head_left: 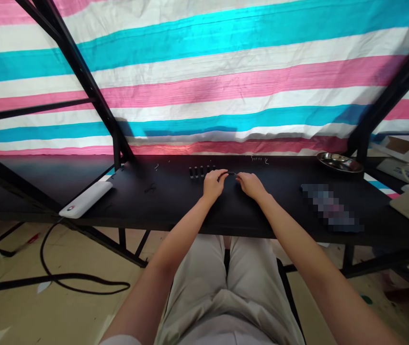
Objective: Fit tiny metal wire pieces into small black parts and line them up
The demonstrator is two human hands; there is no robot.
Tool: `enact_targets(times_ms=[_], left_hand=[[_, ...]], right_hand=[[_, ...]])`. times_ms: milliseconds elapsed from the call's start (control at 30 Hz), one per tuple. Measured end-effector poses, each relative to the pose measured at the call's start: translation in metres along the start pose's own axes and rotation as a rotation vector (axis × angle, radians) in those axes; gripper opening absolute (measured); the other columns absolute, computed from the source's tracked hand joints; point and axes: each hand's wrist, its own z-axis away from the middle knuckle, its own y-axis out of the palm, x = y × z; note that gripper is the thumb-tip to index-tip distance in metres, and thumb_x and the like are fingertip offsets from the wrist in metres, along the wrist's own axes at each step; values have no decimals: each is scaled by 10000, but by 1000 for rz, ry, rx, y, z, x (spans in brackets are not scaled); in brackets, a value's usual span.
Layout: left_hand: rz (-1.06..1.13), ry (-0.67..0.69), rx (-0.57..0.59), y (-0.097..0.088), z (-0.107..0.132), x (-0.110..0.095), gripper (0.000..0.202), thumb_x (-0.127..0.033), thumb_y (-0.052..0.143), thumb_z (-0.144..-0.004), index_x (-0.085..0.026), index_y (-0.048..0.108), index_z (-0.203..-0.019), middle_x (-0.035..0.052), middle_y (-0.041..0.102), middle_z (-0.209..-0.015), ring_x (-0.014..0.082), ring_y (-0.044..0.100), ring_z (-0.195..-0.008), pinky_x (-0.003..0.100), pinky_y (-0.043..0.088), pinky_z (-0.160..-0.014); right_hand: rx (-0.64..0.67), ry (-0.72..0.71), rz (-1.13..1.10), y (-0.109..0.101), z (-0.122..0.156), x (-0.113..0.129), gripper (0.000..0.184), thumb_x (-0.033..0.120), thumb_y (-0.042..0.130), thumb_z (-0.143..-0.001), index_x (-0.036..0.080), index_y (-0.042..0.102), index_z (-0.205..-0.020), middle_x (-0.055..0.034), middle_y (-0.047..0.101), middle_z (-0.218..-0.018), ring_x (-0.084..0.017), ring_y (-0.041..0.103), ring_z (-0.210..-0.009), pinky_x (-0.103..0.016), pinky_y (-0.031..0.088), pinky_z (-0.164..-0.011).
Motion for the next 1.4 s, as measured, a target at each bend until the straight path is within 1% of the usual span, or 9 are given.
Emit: enact_targets(times_ms=[167, 367, 500, 667, 767, 867, 967, 1100, 1400], left_hand=[[18, 12, 29, -1, 0, -1, 158, -272, 547, -856, -190, 659, -933, 33, 677, -835, 134, 575, -712, 298, 475, -742], [26, 19, 169, 0, 2, 0, 152, -264, 557, -846, -192, 654, -939, 33, 667, -839, 140, 573, -760, 291, 479, -739], [15, -11, 172, 0, 2, 0, 138, -247, 576, -833, -188, 656, -930, 31, 663, -820, 135, 568, -739, 286, 481, -733], [31, 6, 172, 0, 2, -1, 150, -261, 574, -836, -188, 653, -940, 28, 665, -829, 133, 572, -757, 281, 477, -745], [35, 14, 111, -2, 1, -1, 178, -290, 574, -836, -181, 647, -957, 27, 666, -815, 129, 567, -724, 286, 469, -754], [13, -48, -52, -9, -3, 0, 225, -322, 490, -881, -170, 645, -938, 43, 663, -811, 138, 573, -722, 297, 463, -766], [-2, -122, -181, -16, -6, 2, 302, -316, 374, -926, -169, 637, -906, 55, 658, -807, 151, 590, -770, 304, 458, -793], [-19, -121, -196, -20, -6, 5, 300, -315, 372, -921, -172, 633, -888, 59, 657, -795, 159, 585, -771, 309, 456, -788], [-66, -109, -191, -20, -6, 5, 272, -285, 389, -913, -179, 630, -845, 49, 659, -793, 160, 564, -784, 312, 446, -799]], right_hand=[[-8, 11, 0, -3, 0, 2, 261, 239, 338, -927, 145, 573, -994, -116, 629, -956, -207, 553, -865, -291, 338, -736], [-50, -13, -159, -4, 1, 11, 269, 262, 389, -901, 139, 529, -1096, -121, 617, -997, -220, 553, -904, -313, 374, -802], [-90, -29, -232, -3, 2, 13, 295, 302, 438, -882, 140, 493, -1122, -103, 617, -943, -206, 561, -851, -295, 386, -765], [-93, -12, -158, -7, 4, 14, 252, 287, 391, -902, 166, 545, -1061, -90, 619, -910, -192, 556, -819, -281, 359, -745], [-145, 6, -144, -6, 3, 15, 270, 332, 399, -901, 176, 587, -1017, -98, 611, -918, -200, 551, -854, -285, 357, -747], [-198, 97, -298, 2, -4, 17, 271, 354, 422, -886, 168, 597, -977, -81, 616, -882, -179, 554, -807, -274, 381, -729], [-121, 227, -463, 12, -20, 20, 228, 332, 463, -851, 158, 596, -914, -47, 625, -795, -150, 552, -695, -261, 401, -676], [-9, 269, -473, 24, -44, 26, 145, 286, 511, -807, 173, 595, -843, -33, 633, -788, -145, 561, -706, -256, 409, -668], [45, 224, -348, 42, -71, 33, 146, 310, 556, -809, 179, 594, -860, -37, 637, -861, -143, 564, -773, -247, 388, -687]])
